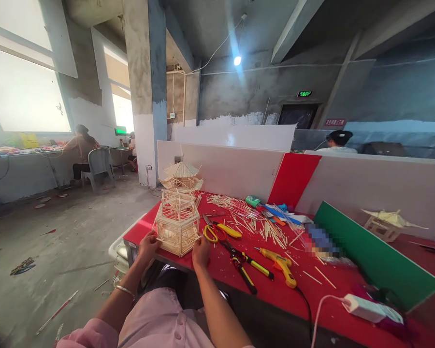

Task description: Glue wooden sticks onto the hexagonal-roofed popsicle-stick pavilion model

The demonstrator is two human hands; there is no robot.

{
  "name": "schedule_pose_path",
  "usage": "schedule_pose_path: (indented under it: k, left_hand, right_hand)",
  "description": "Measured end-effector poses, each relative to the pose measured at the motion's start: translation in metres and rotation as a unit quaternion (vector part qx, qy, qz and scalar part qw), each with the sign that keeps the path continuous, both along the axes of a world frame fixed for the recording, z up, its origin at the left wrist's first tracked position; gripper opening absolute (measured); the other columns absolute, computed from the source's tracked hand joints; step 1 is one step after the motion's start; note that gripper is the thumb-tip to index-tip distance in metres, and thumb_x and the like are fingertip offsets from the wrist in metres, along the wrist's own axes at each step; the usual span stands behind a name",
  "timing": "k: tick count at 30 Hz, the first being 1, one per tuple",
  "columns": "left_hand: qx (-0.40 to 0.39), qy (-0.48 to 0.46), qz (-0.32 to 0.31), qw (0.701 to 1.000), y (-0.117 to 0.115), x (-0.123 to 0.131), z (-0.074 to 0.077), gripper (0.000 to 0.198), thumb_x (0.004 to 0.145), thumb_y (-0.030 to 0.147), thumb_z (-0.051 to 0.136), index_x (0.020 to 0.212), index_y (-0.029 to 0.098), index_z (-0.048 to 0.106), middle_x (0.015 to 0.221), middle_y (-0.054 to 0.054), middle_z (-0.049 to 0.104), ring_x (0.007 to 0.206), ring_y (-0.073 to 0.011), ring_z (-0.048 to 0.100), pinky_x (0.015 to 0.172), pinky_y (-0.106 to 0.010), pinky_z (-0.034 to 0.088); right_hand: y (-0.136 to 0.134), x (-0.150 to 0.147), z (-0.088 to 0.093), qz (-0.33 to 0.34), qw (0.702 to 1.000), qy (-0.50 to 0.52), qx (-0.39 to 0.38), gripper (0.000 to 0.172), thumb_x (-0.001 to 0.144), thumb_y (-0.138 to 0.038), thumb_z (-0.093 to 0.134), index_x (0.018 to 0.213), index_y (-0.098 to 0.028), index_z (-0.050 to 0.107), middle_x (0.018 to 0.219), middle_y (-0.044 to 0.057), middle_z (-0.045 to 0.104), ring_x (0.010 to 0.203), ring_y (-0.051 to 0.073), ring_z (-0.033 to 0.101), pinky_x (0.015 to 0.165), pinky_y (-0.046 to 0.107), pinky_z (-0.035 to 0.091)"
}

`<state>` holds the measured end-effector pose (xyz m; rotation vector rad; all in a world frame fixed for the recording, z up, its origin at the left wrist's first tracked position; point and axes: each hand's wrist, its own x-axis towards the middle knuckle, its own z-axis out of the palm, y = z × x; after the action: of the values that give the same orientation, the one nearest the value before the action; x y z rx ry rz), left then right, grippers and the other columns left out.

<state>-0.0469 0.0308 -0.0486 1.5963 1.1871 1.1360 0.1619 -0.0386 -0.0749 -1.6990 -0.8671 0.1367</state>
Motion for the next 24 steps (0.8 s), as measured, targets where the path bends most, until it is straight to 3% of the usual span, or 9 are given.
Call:
schedule_pose_path:
  k: [2,4,10,13,16,19,22,24]
  left_hand:
    - [-0.002,-0.037,-0.006,0.999,-0.005,-0.001,0.004,0.022,0.073,0.037,0.075,0.075,0.015,0.072,0.114,-0.011,0.069,0.125,-0.0322,0.055,0.103,-0.044,0.045]
    - [-0.002,-0.077,-0.018,0.997,-0.012,-0.003,0.011,0.024,0.063,0.039,0.076,0.063,0.016,0.071,0.112,-0.013,0.07,0.122,-0.0352,0.058,0.1,-0.041,0.048]
    - [0.021,-0.148,-0.065,0.987,-0.033,-0.022,0.042,0.042,0.062,0.051,0.073,0.083,0.015,0.077,0.127,-0.015,0.063,0.122,-0.0335,0.057,0.101,-0.04,0.047]
    - [0.051,-0.14,-0.073,0.986,-0.043,-0.044,0.065,0.045,0.061,0.048,0.078,0.095,0.018,0.077,0.126,-0.012,0.062,0.124,-0.03,0.055,0.109,-0.039,0.04]
    - [0.084,-0.082,-0.119,0.986,-0.053,-0.062,0.096,0.044,0.066,0.048,0.078,0.1,0.021,0.077,0.117,-0.009,0.063,0.112,-0.0256,0.06,0.101,-0.035,0.046]
    - [0.115,-0.012,-0.139,0.983,-0.055,-0.068,0.133,0.042,0.07,0.056,0.072,0.089,0.019,0.077,0.104,-0.009,0.064,0.095,-0.022,0.063,0.082,-0.03,0.053]
    - [0.109,0.03,-0.144,0.983,-0.043,-0.061,0.176,0.046,0.063,0.063,0.073,0.071,0.018,0.074,0.084,-0.005,0.065,0.083,-0.0198,0.062,0.072,-0.027,0.051]
    - [0.092,0.048,-0.155,0.982,-0.029,-0.054,0.206,0.047,0.059,0.063,0.074,0.065,0.017,0.072,0.07,-0.003,0.064,0.07,-0.0163,0.058,0.064,-0.026,0.048]
  right_hand:
    - [-0.006,-0.003,0.007,0.002,1.0,0.015,-0.001,0.035,0.094,-0.038,0.059,0.123,-0.018,0.059,0.123,0.009,0.061,0.105,0.021,0.062,0.089,0.043,0.054]
    - [-0.012,-0.006,0.013,0.005,0.999,0.032,0.002,0.034,0.094,-0.038,0.06,0.119,-0.017,0.06,0.119,0.008,0.063,0.102,0.02,0.063,0.087,0.042,0.055]
    - [-0.033,-0.024,0.041,0.014,0.993,0.101,0.054,0.029,0.081,-0.044,0.061,0.085,-0.016,0.068,0.089,0.008,0.072,0.085,0.022,0.066,0.081,0.036,0.051]
    - [-0.048,-0.038,0.062,0.032,0.985,0.148,0.083,0.039,0.072,-0.047,0.058,0.091,-0.016,0.07,0.093,0.009,0.075,0.086,0.025,0.068,0.076,0.034,0.051]
    - [-0.065,-0.051,0.088,0.054,0.976,0.189,0.092,0.048,0.07,-0.05,0.055,0.1,-0.015,0.07,0.093,0.008,0.076,0.086,0.025,0.069,0.073,0.032,0.052]
    - [-0.076,-0.054,0.119,0.081,0.971,0.207,0.088,0.048,0.071,-0.05,0.052,0.099,-0.016,0.07,0.093,0.008,0.076,0.086,0.024,0.068,0.071,0.031,0.053]
    - [-0.075,-0.046,0.153,0.111,0.973,0.192,0.066,0.04,0.069,-0.046,0.051,0.09,-0.019,0.07,0.087,0.005,0.074,0.08,0.021,0.067,0.063,0.028,0.05]
    - [-0.067,-0.035,0.176,0.131,0.976,0.171,0.039,0.031,0.068,-0.045,0.051,0.078,-0.02,0.067,0.072,0.003,0.07,0.068,0.02,0.063,0.054,0.027,0.046]
